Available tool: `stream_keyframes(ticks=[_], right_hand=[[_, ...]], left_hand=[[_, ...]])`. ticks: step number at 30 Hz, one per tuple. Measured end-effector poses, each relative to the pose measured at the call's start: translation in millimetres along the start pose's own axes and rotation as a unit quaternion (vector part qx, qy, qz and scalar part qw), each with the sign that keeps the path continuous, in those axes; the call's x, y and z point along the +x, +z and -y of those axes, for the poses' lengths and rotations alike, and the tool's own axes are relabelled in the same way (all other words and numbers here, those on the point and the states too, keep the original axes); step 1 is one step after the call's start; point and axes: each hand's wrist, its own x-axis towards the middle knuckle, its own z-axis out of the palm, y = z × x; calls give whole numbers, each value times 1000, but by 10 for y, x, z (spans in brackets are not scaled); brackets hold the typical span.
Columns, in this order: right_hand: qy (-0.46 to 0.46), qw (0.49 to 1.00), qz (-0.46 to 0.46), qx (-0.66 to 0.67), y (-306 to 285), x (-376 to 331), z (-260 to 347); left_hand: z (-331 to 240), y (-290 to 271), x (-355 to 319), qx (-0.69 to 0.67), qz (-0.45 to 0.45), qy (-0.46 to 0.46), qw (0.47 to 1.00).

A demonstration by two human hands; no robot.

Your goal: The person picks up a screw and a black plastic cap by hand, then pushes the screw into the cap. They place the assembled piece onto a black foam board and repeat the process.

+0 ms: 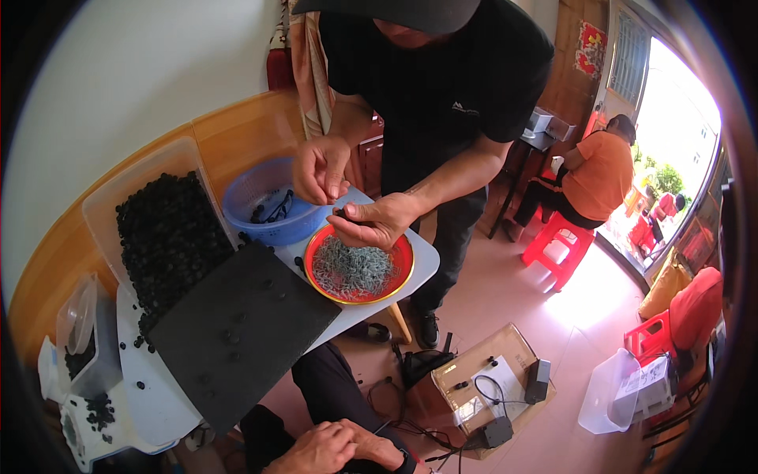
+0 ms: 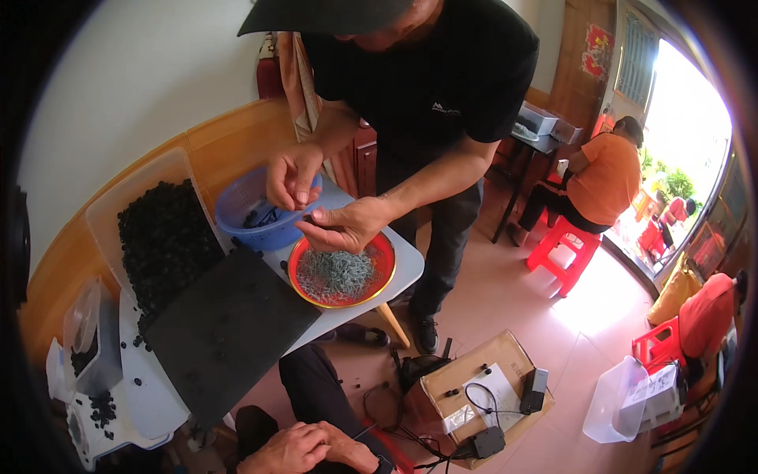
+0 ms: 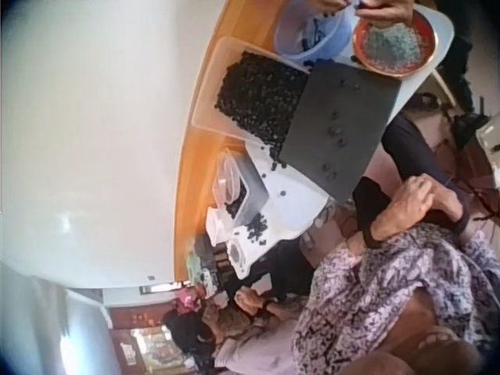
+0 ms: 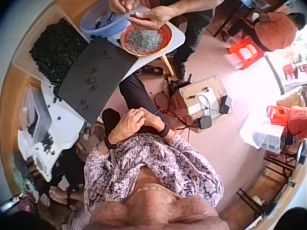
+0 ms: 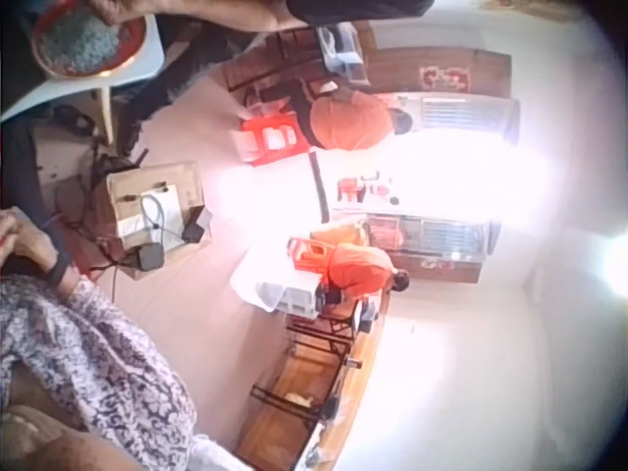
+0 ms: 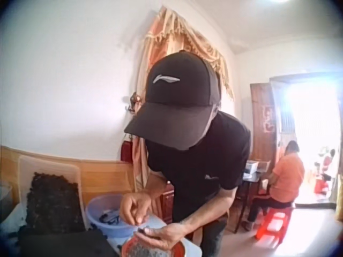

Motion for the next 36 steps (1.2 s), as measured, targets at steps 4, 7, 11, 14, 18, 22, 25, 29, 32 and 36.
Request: stream_keyframes(ticks=[4,7,11,14,18,22,25,29,32,36], right_hand=[[-2,999,28,-21,-28,124,-109],[-3,998,42,-37,-32,195,-111],[-2,997,53,-54,-3,268,-121],[-6,996,66,-66,14,369,-90],[1,994,80,-78,44,376,-69],[7,993,81,-86,20,431,-43],[99,987,114,-50,-19,404,106],[110,986,120,-30,-105,379,110],[86,991,104,-6,-147,344,140],[116,991,71,9,-107,299,-3]], left_hand=[[213,404,118,1,-78,175,981],[335,866,61,-1,-66,206,976],[124,737,21,-9,9,163,986],[231,853,87,8,11,158,987],[321,1024,117,51,7,159,986],[88,861,201,121,37,107,986],[-25,847,238,174,59,63,981],[123,1014,311,139,93,126,978],[138,1068,362,124,66,136,981],[163,1133,378,97,32,150,983]])
